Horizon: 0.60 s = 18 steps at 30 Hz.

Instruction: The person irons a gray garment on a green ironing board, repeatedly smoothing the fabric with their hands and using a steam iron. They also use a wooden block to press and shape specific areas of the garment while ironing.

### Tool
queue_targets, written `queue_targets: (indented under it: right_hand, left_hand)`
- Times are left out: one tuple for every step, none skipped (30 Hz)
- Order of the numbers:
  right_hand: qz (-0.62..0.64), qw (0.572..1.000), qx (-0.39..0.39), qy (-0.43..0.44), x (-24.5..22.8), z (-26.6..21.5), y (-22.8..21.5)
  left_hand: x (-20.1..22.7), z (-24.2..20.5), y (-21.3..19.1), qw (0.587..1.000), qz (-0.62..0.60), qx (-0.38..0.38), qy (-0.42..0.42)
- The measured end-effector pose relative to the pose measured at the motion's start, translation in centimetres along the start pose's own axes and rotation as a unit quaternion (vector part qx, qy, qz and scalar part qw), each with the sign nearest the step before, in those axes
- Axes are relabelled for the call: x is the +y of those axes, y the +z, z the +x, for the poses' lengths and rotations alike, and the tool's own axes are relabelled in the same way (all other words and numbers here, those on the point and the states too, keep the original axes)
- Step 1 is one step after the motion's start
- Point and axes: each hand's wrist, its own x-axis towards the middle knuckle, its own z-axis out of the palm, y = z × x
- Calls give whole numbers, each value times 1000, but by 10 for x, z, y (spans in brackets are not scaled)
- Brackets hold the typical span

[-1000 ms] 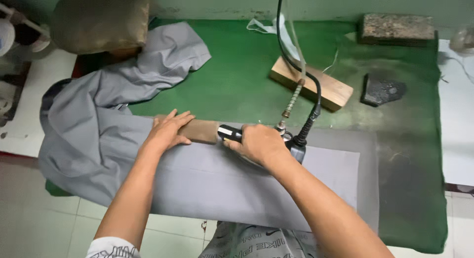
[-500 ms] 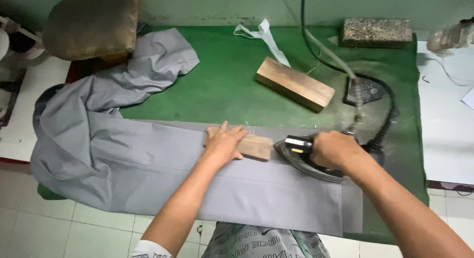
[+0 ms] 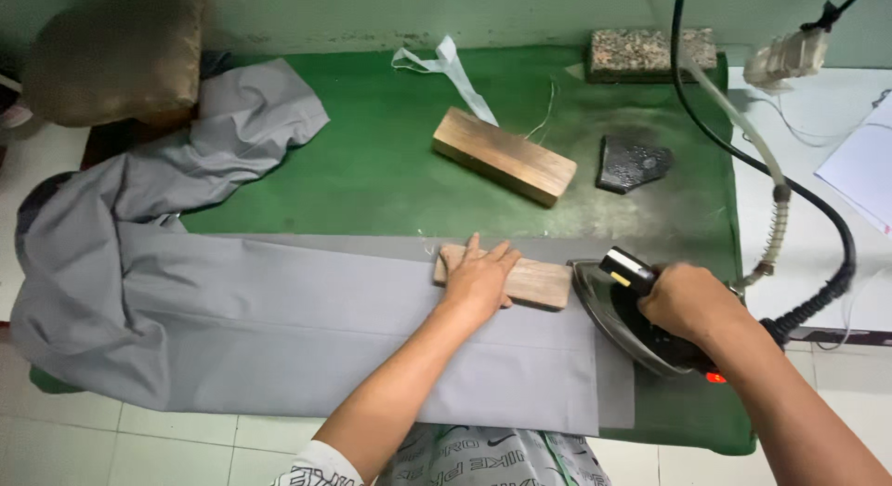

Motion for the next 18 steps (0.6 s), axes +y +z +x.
queue_targets:
  right_hand:
    - [-2,1000,6,7,11,6,5]
    - [-5,1000,11,15,21,11,10]
    - [-4,1000,11,16,28,11,11]
    - [5,1000,15,23,36,12,12]
    - [14,999,19,32,44,11,13]
    - [15,999,18,34,51,9,12]
    - [31,998,14,49,57,8,11]
    - [47,997,10,63,62,6,10]
    - [47,997,10,64,68,5,7]
    - [63,996,19,59,73,4,4]
    - [79,995,26,53,76,2,3]
    - [78,995,25,51,79,0,3]
    - [94,993,33,70,79,0,2]
    - [110,989,41,88,79,-1,2]
    - [107,990,40,85,77,2,6]
    - [75,994,58,59,75,6,11]
    - [42,996,78,33,74,11,15]
    - [39,996,78,30,54,-3,9]
  left_hand:
    - [9,1,-2,1000,5,-9,-3]
    - [19,2,-3,1000,11,-18,-5]
    - [26,6,1,1000,12,-19,-4]
    - [32,11,6,1000,26,-10,-1]
    - [40,15,10,999,40,-1,3]
    - [46,18,12,999,40,-3,5]
    - [53,22,15,1000,29,-4,10]
    - [58,25,17,1000,17,-4,15]
    - [68,28,16,1000,17,-5,15]
    - [77,30,15,999,33,-11,19]
    - [84,31,15,998,48,-18,20]
    - [87,30,18,998,48,-19,19]
    - [88,29,19,999,42,-12,28]
    - [88,28,20,999,36,-5,37]
    - [74,23,19,999,34,-5,33]
    - [61,17,19,997,50,30,47]
    - [48,11,19,994,65,68,62]
    - [18,6,19,994,64,69,58]
